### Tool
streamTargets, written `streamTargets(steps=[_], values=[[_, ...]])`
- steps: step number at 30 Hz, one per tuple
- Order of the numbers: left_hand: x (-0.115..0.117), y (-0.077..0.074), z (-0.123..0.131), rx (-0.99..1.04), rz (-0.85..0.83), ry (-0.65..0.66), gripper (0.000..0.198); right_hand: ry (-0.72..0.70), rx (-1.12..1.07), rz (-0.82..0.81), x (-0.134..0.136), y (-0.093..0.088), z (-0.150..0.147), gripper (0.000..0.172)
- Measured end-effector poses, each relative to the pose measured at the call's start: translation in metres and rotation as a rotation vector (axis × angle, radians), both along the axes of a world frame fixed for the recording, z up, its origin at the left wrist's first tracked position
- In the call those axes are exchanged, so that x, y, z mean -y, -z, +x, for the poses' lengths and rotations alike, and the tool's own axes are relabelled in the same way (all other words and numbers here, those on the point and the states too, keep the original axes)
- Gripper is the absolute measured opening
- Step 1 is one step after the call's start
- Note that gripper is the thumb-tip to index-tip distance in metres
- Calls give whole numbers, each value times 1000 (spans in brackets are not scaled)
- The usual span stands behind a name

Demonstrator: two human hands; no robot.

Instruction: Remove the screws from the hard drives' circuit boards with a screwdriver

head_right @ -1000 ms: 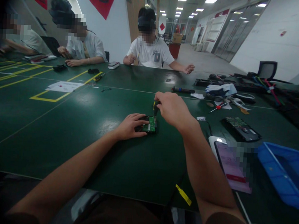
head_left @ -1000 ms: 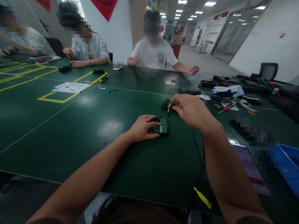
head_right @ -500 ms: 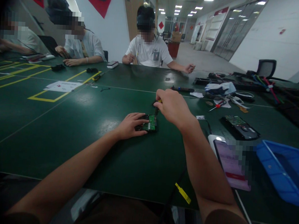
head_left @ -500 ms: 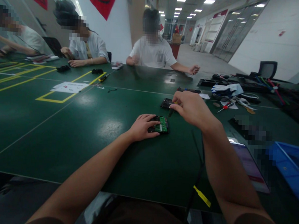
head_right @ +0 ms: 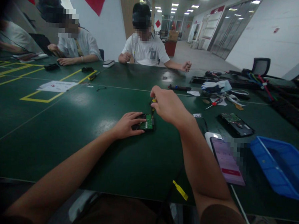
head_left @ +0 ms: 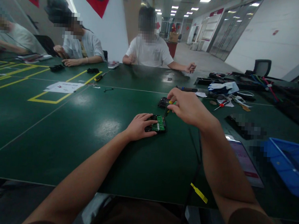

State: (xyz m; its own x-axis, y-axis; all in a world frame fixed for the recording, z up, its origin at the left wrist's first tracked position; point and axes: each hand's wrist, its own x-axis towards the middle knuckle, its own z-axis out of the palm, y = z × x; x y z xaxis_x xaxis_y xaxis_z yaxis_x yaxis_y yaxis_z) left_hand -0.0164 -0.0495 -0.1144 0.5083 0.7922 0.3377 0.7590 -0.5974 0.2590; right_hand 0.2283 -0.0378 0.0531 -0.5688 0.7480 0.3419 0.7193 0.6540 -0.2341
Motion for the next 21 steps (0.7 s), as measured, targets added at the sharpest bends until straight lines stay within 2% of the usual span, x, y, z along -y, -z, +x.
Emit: streamTargets(steps=[7, 12, 21], values=[[-2, 1, 3, -9, 7, -9, 62, 39, 41, 27, -2, -2, 0, 12], [-4, 4, 6, -10, 28, -33, 61, -3, 55, 62, -3, -1, 0, 14], [-3, 4, 5, -17, 34, -21, 63, 12, 50, 113, -10, 3, 5, 13]])
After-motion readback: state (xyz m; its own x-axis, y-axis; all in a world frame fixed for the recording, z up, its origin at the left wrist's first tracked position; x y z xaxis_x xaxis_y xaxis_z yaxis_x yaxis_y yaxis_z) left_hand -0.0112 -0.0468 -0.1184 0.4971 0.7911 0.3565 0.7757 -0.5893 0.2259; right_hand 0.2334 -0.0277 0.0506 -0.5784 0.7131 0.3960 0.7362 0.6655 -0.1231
